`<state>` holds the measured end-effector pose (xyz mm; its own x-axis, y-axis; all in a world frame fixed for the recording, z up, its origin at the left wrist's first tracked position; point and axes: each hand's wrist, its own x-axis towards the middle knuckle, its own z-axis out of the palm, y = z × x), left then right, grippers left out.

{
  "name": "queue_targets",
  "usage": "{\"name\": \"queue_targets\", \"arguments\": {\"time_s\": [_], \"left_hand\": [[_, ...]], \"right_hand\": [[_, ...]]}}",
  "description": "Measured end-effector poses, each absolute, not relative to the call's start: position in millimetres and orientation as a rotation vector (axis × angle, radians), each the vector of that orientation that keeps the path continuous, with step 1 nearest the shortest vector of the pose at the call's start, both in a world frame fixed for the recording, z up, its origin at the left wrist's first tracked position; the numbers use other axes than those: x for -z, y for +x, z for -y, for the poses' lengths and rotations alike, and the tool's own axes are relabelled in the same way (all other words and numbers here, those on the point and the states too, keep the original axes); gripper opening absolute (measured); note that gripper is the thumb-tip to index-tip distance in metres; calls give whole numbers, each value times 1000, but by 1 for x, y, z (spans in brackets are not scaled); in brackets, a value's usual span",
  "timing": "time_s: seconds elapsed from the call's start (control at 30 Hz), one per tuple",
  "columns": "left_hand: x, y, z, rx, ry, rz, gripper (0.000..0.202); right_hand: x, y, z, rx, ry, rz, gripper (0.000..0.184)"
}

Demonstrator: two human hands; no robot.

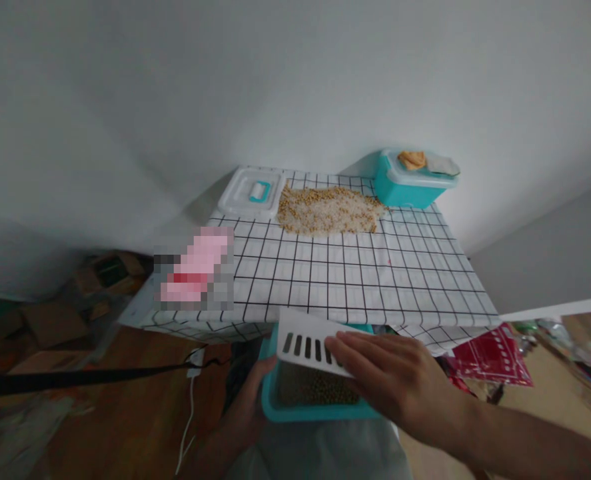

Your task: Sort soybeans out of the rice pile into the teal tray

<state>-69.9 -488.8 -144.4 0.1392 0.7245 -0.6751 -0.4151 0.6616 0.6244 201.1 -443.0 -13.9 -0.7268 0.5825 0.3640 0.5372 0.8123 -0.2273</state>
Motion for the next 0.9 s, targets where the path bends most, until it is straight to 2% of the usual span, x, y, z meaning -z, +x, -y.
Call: {"name": "queue_targets", "arguments": {"time_s": [0.17, 0.37, 0.73, 0.9], "left_hand": [[140, -55, 487, -817, 135, -1180, 45], [141, -57, 486, -790, 64, -1152, 50], [141, -57, 485, -811, 79, -1122, 53], [154, -60, 492, -940, 185, -1283, 44]], "right_hand": [[5, 219, 385, -170, -1019, 2578, 34], [24, 220, 334, -95, -1088, 2653, 33], [40, 211, 414, 113, -703, 2744, 36], [29, 212, 432, -51, -659, 2748, 36]]}}
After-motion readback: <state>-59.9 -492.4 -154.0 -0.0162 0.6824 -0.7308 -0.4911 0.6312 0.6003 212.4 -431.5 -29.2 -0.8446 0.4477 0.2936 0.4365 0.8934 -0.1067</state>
